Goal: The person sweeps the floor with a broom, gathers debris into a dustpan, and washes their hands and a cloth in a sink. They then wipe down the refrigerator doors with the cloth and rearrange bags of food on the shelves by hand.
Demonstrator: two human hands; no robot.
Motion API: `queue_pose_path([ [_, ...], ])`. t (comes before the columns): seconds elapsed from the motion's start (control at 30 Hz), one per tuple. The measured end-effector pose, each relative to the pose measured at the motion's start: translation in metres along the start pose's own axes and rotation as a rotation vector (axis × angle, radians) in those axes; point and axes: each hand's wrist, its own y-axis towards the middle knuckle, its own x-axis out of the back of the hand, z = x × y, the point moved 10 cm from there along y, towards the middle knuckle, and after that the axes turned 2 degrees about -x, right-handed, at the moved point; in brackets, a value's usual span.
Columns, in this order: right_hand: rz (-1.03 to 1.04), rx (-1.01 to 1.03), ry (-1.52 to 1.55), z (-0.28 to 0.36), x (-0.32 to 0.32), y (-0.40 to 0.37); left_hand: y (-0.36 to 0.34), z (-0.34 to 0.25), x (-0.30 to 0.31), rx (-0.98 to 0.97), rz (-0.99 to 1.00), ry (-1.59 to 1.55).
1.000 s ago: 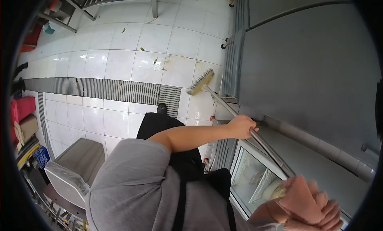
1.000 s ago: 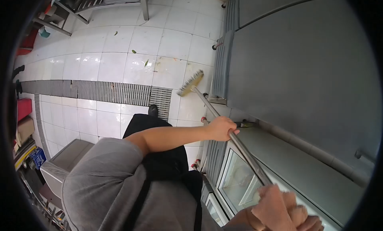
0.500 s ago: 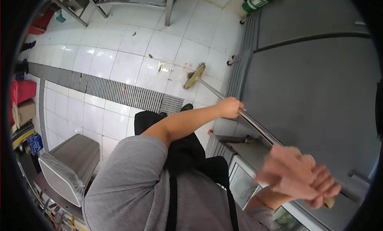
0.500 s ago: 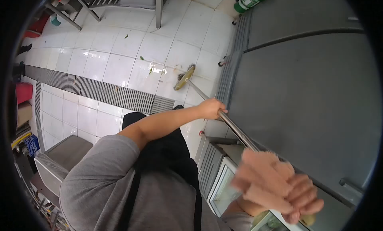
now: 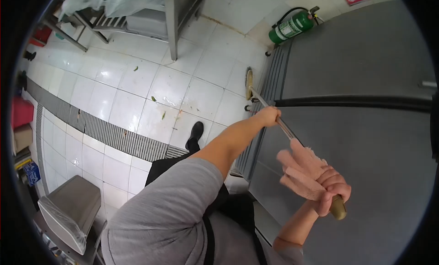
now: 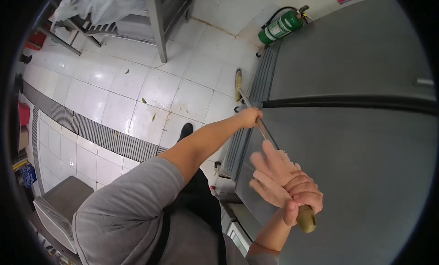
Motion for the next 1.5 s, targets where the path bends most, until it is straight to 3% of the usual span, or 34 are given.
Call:
queue_pose_path([
  [0.13,-0.198,0.011,0.262,-0.032,0.048,0.052,-0.005,-0.004,0.009,0.011,0.061,-0.099],
  [0.17,-0.289,-0.007,0.297,-0.034,0.058,0.063,-0.006,-0.009,0.025,-0.019,-0.041,-0.153],
  [0.23,-0.661,-0.050,0.743,-0.055,0.082,0.062,0.002,-0.025,0.045,-0.052,-0.136,-0.204],
  [0.27,-0.730,-0.056,0.739,-0.060,0.087,0.068,0.015,-0.034,0.063,-0.051,-0.219,-0.200],
  [0.33,-0.679,-0.061,0.509,-0.061,0.097,0.086,0.047,-0.044,0.091,-0.054,-0.307,-0.186],
  [0.37,-0.651,-0.054,0.412,-0.065,0.101,0.094,0.066,-0.047,0.118,-0.096,-0.465,-0.136],
  [0.4,-0.646,-0.049,0.325,-0.073,0.104,0.101,0.083,-0.045,0.142,-0.141,-0.622,-0.083],
  [0.47,-0.687,-0.093,0.143,-0.105,0.103,0.110,0.136,-0.011,0.173,-0.151,-0.726,-0.102],
  [0.57,-0.710,-0.210,-0.103,-0.187,0.079,0.117,0.215,0.101,0.170,-0.025,-0.511,-0.028],
  [0.67,-0.402,-0.184,-0.124,-0.249,0.039,0.122,0.226,0.180,0.166,0.128,-0.217,0.215],
  [0.73,-0.354,-0.200,-0.078,-0.245,0.046,0.125,0.196,0.183,0.166,0.186,-0.307,0.137],
  [0.93,-0.280,-0.051,0.424,-0.135,0.087,0.154,0.104,0.055,0.141,-0.113,-0.457,0.037],
  [1.0,-0.214,-0.035,0.494,-0.120,0.107,0.159,0.104,0.015,0.145,-0.222,-0.571,-0.080],
  [1.13,-0.226,0.177,0.359,-0.094,0.133,0.144,0.152,-0.010,0.142,-0.260,-0.578,-0.002],
  [1.2,-0.228,0.227,0.313,-0.102,0.120,0.145,0.201,0.012,0.143,-0.195,-0.569,-0.031],
  [1.3,-0.524,-0.265,-0.298,-0.225,0.066,0.134,0.271,0.097,0.121,-0.022,-0.285,0.103],
  [1.33,-0.202,-0.259,-0.437,-0.287,0.089,0.108,0.285,0.126,0.109,0.086,-0.124,0.141],
  [1.4,-0.287,-0.026,-0.068,-0.302,0.088,0.108,0.286,0.170,0.094,0.179,0.119,0.378],
  [1.43,-0.297,-0.022,-0.091,-0.305,0.102,0.104,0.277,0.189,0.090,0.181,0.203,0.585],
  [1.47,-0.415,-0.082,0.006,-0.310,0.131,0.094,0.265,0.191,0.082,0.159,0.221,0.574],
  [1.5,-0.532,-0.129,0.112,-0.315,0.150,0.083,0.255,0.196,0.089,0.224,0.116,0.503],
])
